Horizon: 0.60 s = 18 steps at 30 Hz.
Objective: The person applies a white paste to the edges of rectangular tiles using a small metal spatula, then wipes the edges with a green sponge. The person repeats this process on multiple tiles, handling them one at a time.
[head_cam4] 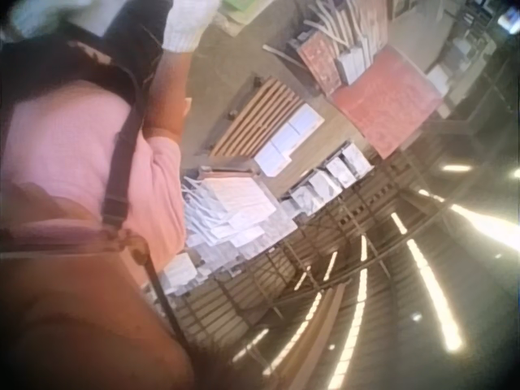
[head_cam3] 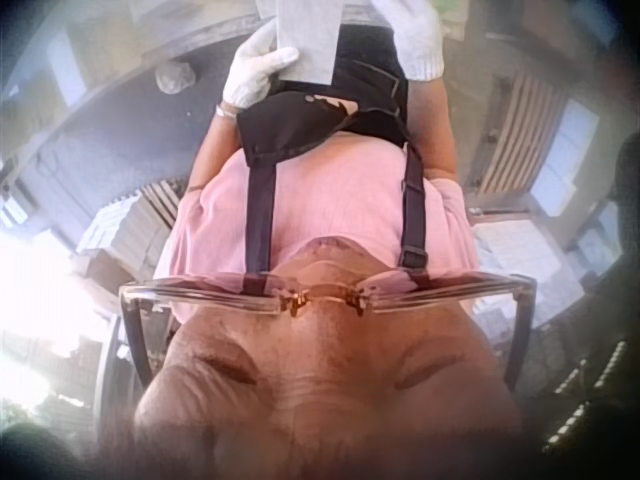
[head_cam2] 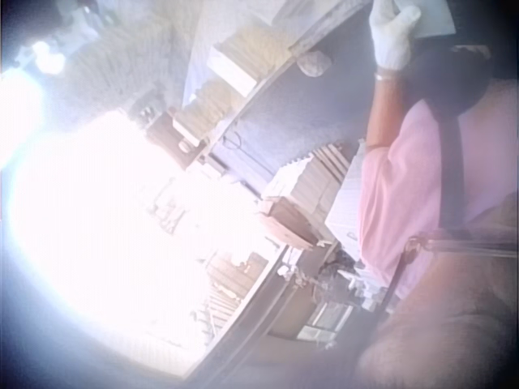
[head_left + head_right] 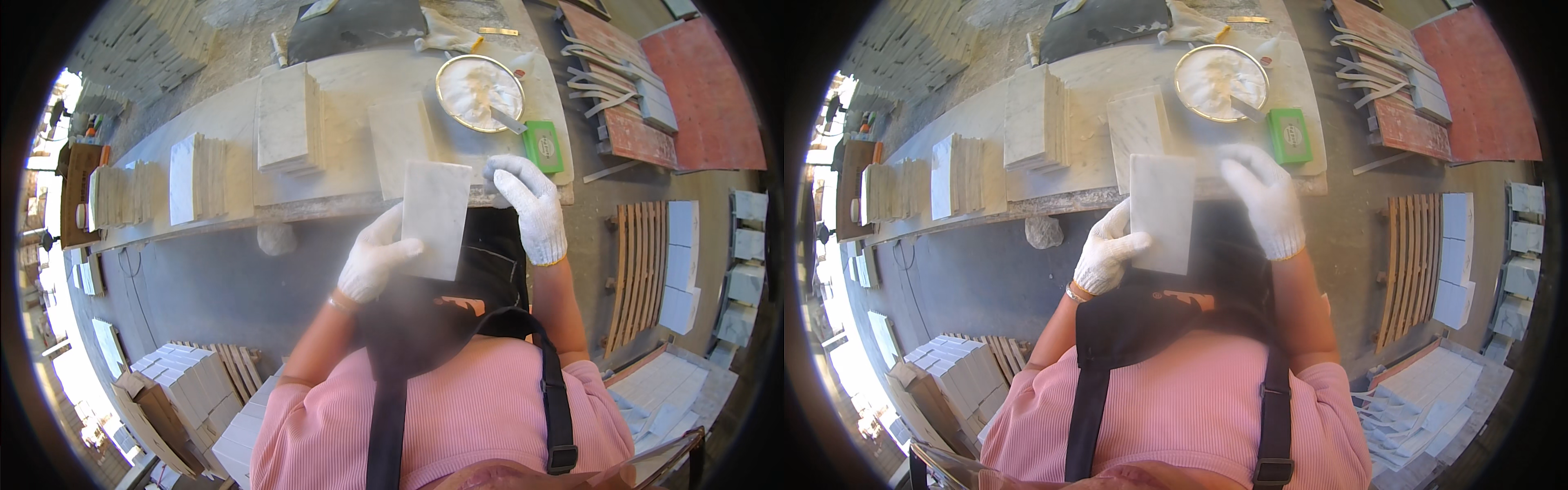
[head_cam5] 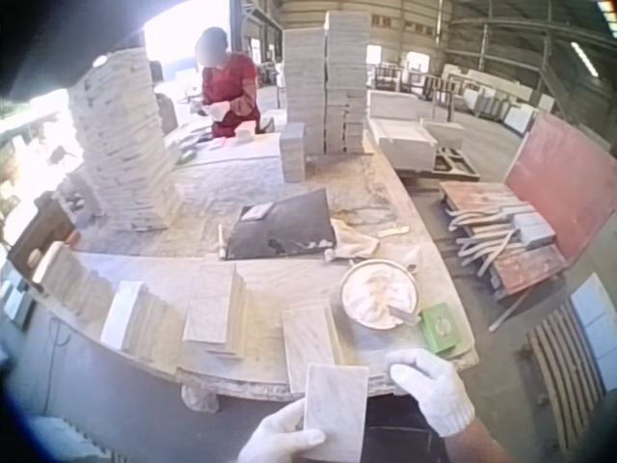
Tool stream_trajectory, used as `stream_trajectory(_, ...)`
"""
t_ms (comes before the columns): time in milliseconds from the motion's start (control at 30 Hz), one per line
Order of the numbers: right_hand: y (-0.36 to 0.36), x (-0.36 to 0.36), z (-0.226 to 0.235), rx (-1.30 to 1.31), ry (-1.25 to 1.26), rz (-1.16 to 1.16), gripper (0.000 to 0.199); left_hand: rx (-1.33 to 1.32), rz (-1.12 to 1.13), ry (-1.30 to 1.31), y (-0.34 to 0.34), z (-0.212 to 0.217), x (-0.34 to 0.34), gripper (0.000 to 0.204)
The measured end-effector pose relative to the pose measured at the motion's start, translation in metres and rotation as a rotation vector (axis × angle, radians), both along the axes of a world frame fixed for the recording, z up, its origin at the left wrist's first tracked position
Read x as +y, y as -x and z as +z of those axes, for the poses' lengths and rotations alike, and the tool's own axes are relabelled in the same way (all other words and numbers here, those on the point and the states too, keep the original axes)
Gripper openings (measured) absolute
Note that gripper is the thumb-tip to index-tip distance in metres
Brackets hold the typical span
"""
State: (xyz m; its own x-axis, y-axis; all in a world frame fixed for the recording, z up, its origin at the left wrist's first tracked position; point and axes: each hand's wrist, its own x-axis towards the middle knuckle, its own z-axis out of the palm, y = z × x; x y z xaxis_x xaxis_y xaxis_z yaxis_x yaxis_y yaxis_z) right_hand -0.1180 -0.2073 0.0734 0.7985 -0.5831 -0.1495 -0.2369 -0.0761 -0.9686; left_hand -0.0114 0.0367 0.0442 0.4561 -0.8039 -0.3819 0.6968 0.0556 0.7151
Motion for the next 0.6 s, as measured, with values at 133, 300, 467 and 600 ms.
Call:
stream_trajectory(133, 0.004, 0.012, 0.003, 0.057, -0.236, 0.069, 0.034, 0.01, 0.021, -0.002, 0.001, 0.001, -0.003, 0.083)
stream_trajectory(300, 0.005, 0.032, 0.005, 0.102, -0.334, 0.211, 0.038, 0.012, 0.031, 0.046, 0.002, 0.003, -0.008, 0.079)
stream_trajectory(467, 0.002, 0.034, 0.001, 0.109, -0.386, 0.131, 0.031, -0.015, 0.057, 0.074, 0.0, -0.008, -0.015, 0.053)
stream_trajectory(600, 0.0, 0.025, 0.004, 0.085, -0.387, 0.122, 0.031, 0.096, 0.091, 0.147, -0.001, -0.015, -0.027, 0.053)
